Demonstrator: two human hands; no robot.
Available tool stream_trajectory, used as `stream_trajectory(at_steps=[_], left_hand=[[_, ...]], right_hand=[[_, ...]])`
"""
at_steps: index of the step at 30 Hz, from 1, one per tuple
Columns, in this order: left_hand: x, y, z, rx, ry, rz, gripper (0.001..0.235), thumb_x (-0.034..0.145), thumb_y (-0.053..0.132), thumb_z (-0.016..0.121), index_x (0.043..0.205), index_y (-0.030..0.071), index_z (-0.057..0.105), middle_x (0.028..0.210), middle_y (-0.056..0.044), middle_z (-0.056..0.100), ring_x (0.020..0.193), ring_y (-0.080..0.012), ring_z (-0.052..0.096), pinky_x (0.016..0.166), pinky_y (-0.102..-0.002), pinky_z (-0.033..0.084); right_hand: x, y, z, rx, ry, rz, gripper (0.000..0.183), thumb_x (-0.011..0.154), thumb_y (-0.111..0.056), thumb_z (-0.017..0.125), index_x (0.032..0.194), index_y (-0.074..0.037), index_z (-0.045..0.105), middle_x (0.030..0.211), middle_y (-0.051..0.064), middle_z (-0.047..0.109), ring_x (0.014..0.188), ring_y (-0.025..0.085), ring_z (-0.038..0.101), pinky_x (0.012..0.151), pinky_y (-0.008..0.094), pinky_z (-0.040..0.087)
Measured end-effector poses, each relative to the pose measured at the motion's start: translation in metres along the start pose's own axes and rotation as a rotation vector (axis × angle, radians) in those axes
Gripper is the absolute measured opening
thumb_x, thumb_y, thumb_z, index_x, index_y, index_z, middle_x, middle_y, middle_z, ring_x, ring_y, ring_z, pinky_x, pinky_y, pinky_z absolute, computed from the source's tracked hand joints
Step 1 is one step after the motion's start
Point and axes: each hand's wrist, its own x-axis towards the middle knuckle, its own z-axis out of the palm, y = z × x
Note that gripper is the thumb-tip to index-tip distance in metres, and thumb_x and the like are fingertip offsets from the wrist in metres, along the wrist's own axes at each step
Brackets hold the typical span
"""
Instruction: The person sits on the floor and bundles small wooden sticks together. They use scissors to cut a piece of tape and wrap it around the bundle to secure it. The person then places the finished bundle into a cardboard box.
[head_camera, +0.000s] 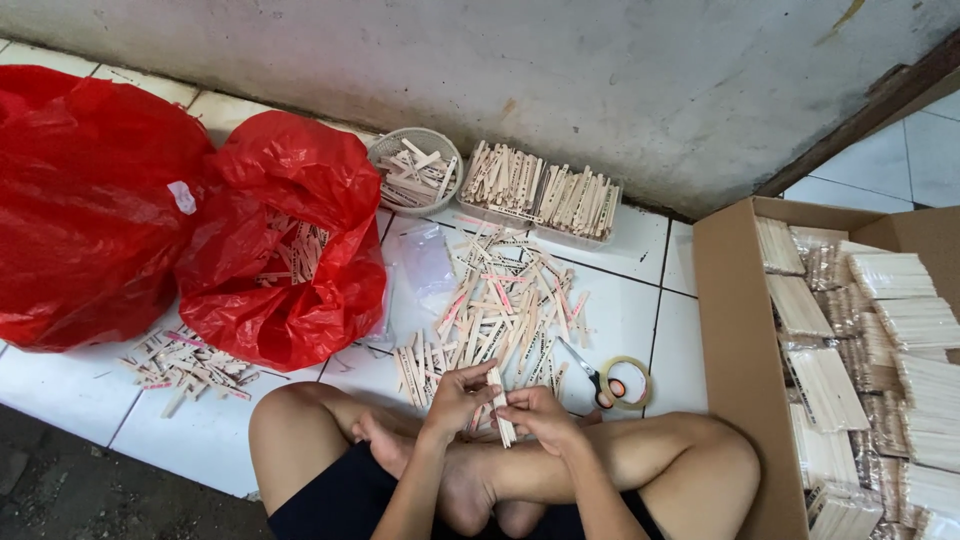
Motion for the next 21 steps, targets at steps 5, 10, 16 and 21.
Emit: stream_trajectory(at_steps=[5, 10, 16, 21], left_hand=[[-0.007, 0.023, 0.0, 0.156, 0.033, -0.034, 0.044, 0.077, 0.015, 0.089, 0.119, 0.011, 0.079, 0.105, -0.002, 0.081, 0.09, -0.0083, 0.068, 0.083, -0.022, 0.056], [0.008, 0.034, 0.019, 0.173, -0.06, 0.03, 0.047, 0.082, -0.002, 0.078, 0.127, 0.005, 0.069, 0.123, -0.012, 0.076, 0.103, -0.0212, 0.075, 0.095, -0.029, 0.063], [0.108, -0.026, 0.067, 0.587, 0.197, 0.146, 0.029, 0.082, 0.028, 0.083, 0.108, 0.017, 0.077, 0.086, -0.007, 0.079, 0.078, -0.0233, 0.078, 0.071, -0.033, 0.061], [0.117, -0.01, 0.112, 1.249, 0.035, -0.154, 0.063, 0.077, 0.034, 0.086, 0.124, -0.001, 0.063, 0.113, -0.023, 0.064, 0.104, -0.0457, 0.069, 0.073, -0.07, 0.058]], right_hand=[[-0.006, -0.006, 0.005, -0.012, -0.11, 0.035, 0.01, 0.092, -0.006, 0.076, 0.099, 0.001, 0.075, 0.091, 0.009, 0.079, 0.085, 0.015, 0.074, 0.068, 0.026, 0.055], [-0.006, -0.013, -0.001, -0.068, -0.028, 0.011, 0.004, 0.09, -0.001, 0.078, 0.091, -0.003, 0.074, 0.082, 0.008, 0.079, 0.069, 0.014, 0.069, 0.057, 0.026, 0.049], [0.053, 0.033, -0.078, 0.345, 0.576, -0.13, 0.037, 0.085, -0.014, 0.083, 0.114, 0.004, 0.07, 0.087, 0.015, 0.066, 0.073, 0.027, 0.072, 0.063, 0.044, 0.063], [0.052, 0.022, -0.085, 0.699, 0.841, -0.349, 0.022, 0.092, 0.0, 0.073, 0.107, 0.014, 0.067, 0.103, 0.029, 0.06, 0.095, 0.045, 0.071, 0.091, 0.061, 0.056]])
